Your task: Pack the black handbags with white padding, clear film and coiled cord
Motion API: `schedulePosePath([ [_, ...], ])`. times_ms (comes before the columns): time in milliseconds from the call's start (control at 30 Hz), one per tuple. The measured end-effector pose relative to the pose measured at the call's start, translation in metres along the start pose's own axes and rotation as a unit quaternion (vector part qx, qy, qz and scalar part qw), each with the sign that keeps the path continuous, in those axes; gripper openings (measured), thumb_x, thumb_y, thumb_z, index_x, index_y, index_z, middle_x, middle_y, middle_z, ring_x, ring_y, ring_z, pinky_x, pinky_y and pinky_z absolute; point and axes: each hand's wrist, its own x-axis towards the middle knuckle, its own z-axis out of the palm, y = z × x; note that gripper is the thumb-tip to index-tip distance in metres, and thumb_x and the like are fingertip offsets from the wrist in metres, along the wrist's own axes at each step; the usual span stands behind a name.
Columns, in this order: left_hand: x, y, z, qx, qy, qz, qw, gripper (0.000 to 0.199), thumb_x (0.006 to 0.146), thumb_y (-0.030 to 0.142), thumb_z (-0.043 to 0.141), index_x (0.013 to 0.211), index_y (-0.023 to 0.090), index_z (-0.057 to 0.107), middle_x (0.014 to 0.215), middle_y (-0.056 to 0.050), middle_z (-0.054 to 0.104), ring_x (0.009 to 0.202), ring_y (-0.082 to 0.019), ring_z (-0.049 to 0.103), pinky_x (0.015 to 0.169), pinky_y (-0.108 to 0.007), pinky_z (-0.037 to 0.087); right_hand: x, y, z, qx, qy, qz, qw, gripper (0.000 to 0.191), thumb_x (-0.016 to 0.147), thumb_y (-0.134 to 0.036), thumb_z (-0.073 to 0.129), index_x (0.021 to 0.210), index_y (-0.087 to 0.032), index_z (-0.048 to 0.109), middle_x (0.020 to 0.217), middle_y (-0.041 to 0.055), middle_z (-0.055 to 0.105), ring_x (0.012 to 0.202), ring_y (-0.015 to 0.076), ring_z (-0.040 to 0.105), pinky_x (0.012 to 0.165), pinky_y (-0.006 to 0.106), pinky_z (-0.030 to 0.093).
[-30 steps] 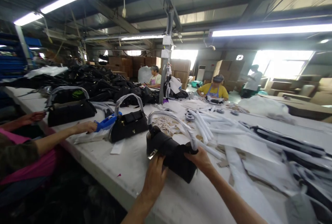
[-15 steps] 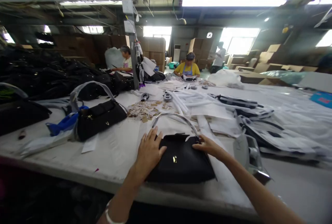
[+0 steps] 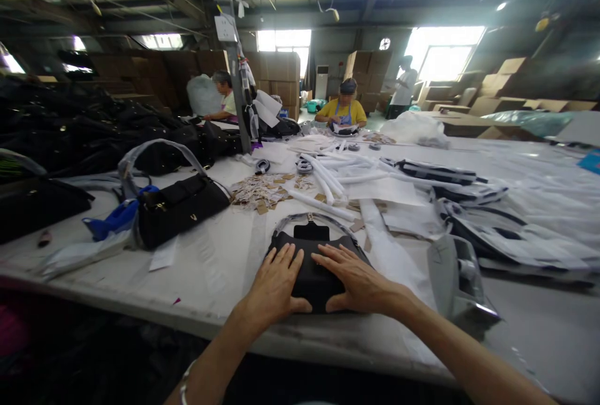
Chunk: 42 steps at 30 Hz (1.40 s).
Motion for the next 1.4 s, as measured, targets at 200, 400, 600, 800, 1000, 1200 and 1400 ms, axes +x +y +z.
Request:
schedulePosePath([
  [200,0.012,0.006,0.022,0.053,0.009,-0.016,0.998,0.102,0.068,0.054,0.08,0.15,0.012,0.035,0.148,-0.024,0.045,0.14,-0.036,0.04,0.116,-0.057,0.031,0.009,-0.001,0.021,-0.012,-0.017,0.026,0.999,0.092,0.08,-0.034,0.07,0.157,-0.015,0.022,0.158,0.019,0.03,0.146,0.0314,0.029,0.121,0.053,0.021],
  [400,0.001,0.015,0.088,0.135,0.107,-0.036,0.984,0.055,0.089,0.015,0.057,0.143,0.022,0.049,0.142,-0.017,0.055,0.13,-0.036,0.052,0.106,-0.057,0.044,0.015,-0.008,0.066,-0.095,0.038,0.064,0.993,0.075,0.086,-0.009,0.049,0.156,-0.014,0.024,0.155,0.0177,0.038,0.144,0.0316,0.035,0.118,0.055,0.027],
  [600,-0.009,0.005,0.117,0.165,0.207,0.002,0.964,0.071,0.082,-0.001,0.044,0.144,0.034,0.046,0.141,-0.005,0.058,0.128,-0.031,0.055,0.104,-0.053,0.047,0.007,0.01,0.032,-0.118,-0.035,-0.044,0.991,0.087,0.073,-0.021,0.072,0.152,-0.024,0.035,0.15,0.0181,0.045,0.14,0.0347,0.041,0.118,0.059,0.022],
  [800,-0.009,-0.004,0.111,0.204,0.23,0.029,0.951,0.084,0.075,-0.006,0.042,0.148,0.035,0.039,0.139,-0.004,0.06,0.125,-0.03,0.058,0.101,-0.051,0.047,-0.01,0.029,0.052,-0.153,0.043,-0.074,0.985,0.079,0.083,-0.011,0.058,0.154,-0.031,0.029,0.146,0.0122,0.051,0.133,0.0338,0.05,0.108,0.056,0.041],
  [1000,-0.006,-0.004,0.106,0.177,0.211,0.095,0.957,0.077,0.078,0.02,0.061,0.15,0.029,0.036,0.15,-0.009,0.048,0.135,-0.033,0.047,0.106,-0.058,0.04,-0.018,0.045,0.111,-0.177,0.216,-0.085,0.956,0.066,0.092,-0.008,0.049,0.151,-0.033,0.036,0.145,0.0078,0.053,0.134,0.0319,0.049,0.107,0.057,0.045],
  [1200,0.001,-0.012,0.137,0.259,0.311,0.135,0.904,0.063,0.079,0.038,0.066,0.139,0.022,0.054,0.144,-0.01,0.054,0.135,-0.035,0.044,0.113,-0.059,0.03,-0.012,0.018,0.045,0.036,0.056,-0.02,0.998,0.067,0.083,-0.039,0.072,0.145,-0.034,0.047,0.144,0.0086,0.055,0.135,0.0332,0.048,0.114,0.058,0.033],
  [1400,0.005,-0.023,0.148,0.275,0.363,0.137,0.88,0.046,0.085,0.016,0.056,0.129,0.025,0.061,0.136,-0.005,0.062,0.135,-0.028,0.046,0.117,-0.053,0.026,0.02,0.019,0.041,0.003,0.131,-0.021,0.991,0.059,0.096,-0.055,0.05,0.149,-0.029,0.042,0.155,0.0087,0.04,0.146,0.0306,0.031,0.12,0.057,0.021],
])
